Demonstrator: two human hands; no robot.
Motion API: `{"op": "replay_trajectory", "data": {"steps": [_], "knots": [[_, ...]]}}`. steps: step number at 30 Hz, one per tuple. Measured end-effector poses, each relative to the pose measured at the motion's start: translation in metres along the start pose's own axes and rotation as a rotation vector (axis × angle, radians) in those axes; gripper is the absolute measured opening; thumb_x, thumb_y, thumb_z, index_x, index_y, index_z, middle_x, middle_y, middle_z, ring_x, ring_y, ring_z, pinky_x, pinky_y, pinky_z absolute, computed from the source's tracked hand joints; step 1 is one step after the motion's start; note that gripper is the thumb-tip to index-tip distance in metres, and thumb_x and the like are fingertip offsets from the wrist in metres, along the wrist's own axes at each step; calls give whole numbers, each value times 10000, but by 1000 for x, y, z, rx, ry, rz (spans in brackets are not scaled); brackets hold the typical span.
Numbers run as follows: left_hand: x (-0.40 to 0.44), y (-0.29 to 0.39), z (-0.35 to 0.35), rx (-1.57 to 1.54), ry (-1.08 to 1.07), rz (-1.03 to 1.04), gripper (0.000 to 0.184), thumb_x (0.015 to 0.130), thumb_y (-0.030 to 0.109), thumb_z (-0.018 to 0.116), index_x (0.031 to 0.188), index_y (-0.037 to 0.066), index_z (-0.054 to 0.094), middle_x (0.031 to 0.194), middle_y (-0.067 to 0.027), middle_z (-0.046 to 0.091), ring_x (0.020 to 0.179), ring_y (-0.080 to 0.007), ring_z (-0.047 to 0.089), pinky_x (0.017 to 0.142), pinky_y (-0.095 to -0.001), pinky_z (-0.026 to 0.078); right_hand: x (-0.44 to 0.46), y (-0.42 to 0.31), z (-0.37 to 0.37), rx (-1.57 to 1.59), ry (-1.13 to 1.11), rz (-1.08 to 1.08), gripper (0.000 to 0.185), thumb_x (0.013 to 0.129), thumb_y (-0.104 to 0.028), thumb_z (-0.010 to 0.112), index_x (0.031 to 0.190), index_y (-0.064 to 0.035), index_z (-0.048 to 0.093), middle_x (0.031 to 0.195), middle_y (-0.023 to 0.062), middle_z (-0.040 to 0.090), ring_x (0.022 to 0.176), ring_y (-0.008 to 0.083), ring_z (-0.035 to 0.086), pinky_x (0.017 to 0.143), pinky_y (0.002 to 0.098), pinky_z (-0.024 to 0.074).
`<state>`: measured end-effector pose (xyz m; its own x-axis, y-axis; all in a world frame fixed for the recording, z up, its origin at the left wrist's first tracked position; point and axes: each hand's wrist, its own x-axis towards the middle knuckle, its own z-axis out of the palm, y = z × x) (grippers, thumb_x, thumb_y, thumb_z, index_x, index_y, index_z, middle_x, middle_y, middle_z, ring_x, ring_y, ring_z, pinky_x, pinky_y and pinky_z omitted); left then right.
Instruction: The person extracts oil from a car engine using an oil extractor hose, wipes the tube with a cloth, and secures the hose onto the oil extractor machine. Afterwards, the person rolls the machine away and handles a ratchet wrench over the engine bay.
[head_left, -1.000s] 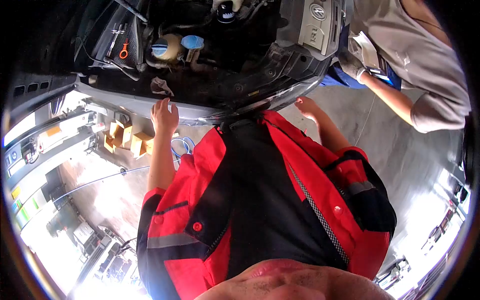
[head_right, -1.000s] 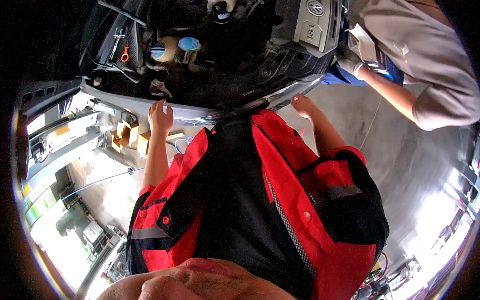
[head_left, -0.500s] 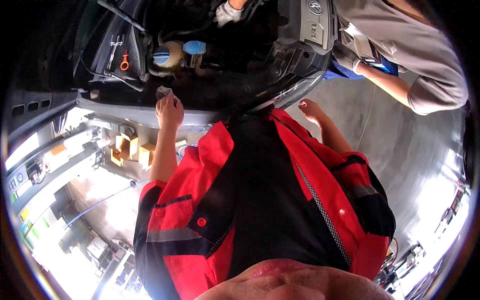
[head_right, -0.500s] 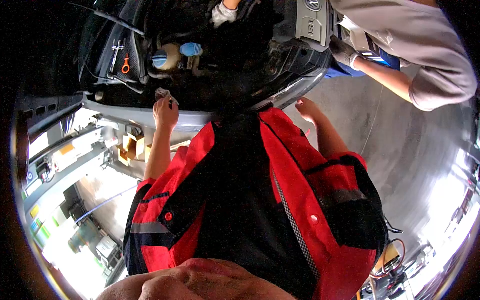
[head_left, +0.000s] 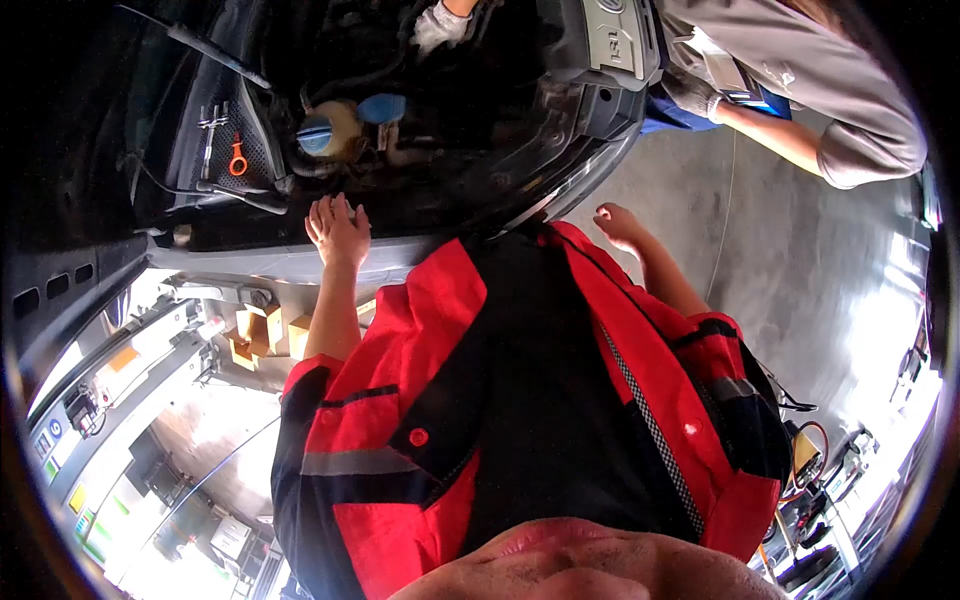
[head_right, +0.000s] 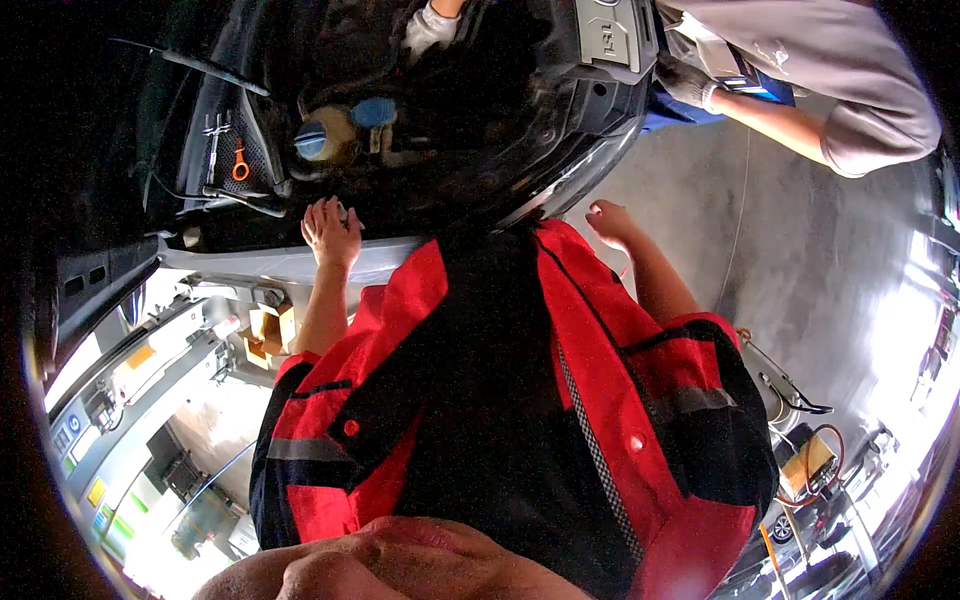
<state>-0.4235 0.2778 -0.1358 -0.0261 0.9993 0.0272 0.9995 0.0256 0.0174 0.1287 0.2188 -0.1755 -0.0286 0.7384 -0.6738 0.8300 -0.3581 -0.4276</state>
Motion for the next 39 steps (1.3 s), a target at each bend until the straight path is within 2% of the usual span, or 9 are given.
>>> {"op": "replay_trajectory", "data": {"steps": [5, 7, 10, 13, 16, 19, 23, 35, 39], "knots": [[8, -3, -3, 13, 58, 50, 512, 943, 439, 556, 1349, 127, 555, 1408, -123, 503, 1388, -362, 355, 1170, -542, 219, 17, -101, -43, -96, -61, -134, 418, 948, -319, 579, 1224, -7, 609, 1103, 207, 692, 1054, 355, 662, 885, 442, 514], [13, -10, 7, -55, 107, -46, 485, 933, 430, 576, 1312, 128, 579, 1377, -113, 528, 1370, -355, 380, 1164, -526, 240, 31, -127, -45, 3, 119, -317, 335, 941, -270, 544, 1124, 3, 611, 1016, 231, 682, 1005, 428, 648, 863, 487, 507], [18, -9, 8, -79, 172, -104, 430, 909, 414, 610, 1232, 132, 620, 1320, -93, 565, 1325, -333, 430, 1147, -499, 277, 61, -171, -66, -185, -12, -383, 359, 946, -287, 549, 1158, -4, 616, 1063, 235, 664, 1033, 434, 632, 907, 482, 509], [17, -6, 5, -46, 173, -110, 425, 906, 427, 598, 1216, 137, 623, 1285, -83, 579, 1304, -325, 445, 1144, -497, 282, 69, -197, -71, -324, 123, -418, 368, 945, -301, 558, 1175, -23, 635, 1151, 241, 636, 1099, 430, 610, 941, 496, 510], [19, -1, -5, -8, 99, -125, 414, 926, 407, 589, 1239, 137, 626, 1303, -94, 579, 1294, -334, 458, 1129, -496, 313, 82, -207, -67, -638, 110, -320, 462, 927, -328, 587, 1290, -42, 587, 1290, 240, 577, 1207, 443, 554, 983, 514, 498], [21, 0, -9, -4, 69, -142, 422, 922, 411, 584, 1251, 148, 620, 1303, -84, 569, 1302, -321, 449, 1146, -487, 292, 89, -206, -53, -720, -116, -189, 662, 906, -381, 618, 1458, -60, 440, 1461, 269, 441, 1329, 478, 448, 1045, 546, 454], [22, 0, -7, 7, 51, -160, 421, 919, 405, 590, 1254, 151, 614, 1314, -74, 559, 1311, -310, 441, 1148, -484, 288, 83, -195, -31, -835, -195, -153, 893, 892, -465, 634, 1588, -104, 207, 1598, 291, 225, 1437, 508, 295, 1124, 576, 360], [23, 4, -11, 23, 19, -182, 422, 934, 421, 566, 1260, 156, 606, 1321, -80, 554, 1322, -302, 436, 1150, -484, 289, 87, -192, -35, -769, -224, -143, 889, 888, -470, 636, 1592, -129, 215, 1596, 324, 200, 1421, 514, 329, 1153, 505, 354], [21, 2, -8, 34, 31, -175, 413, 939, 411, 560, 1260, 156, 605, 1321, -86, 554, 1321, -304, 436, 1148, -484, 290, 89, -188, -32, -759, -236, -127, 877, 916, -461, 612, 1602, -145, 166, 1623, 276, 167, 1454, 506, 263, 1132, 572, 355]]}}
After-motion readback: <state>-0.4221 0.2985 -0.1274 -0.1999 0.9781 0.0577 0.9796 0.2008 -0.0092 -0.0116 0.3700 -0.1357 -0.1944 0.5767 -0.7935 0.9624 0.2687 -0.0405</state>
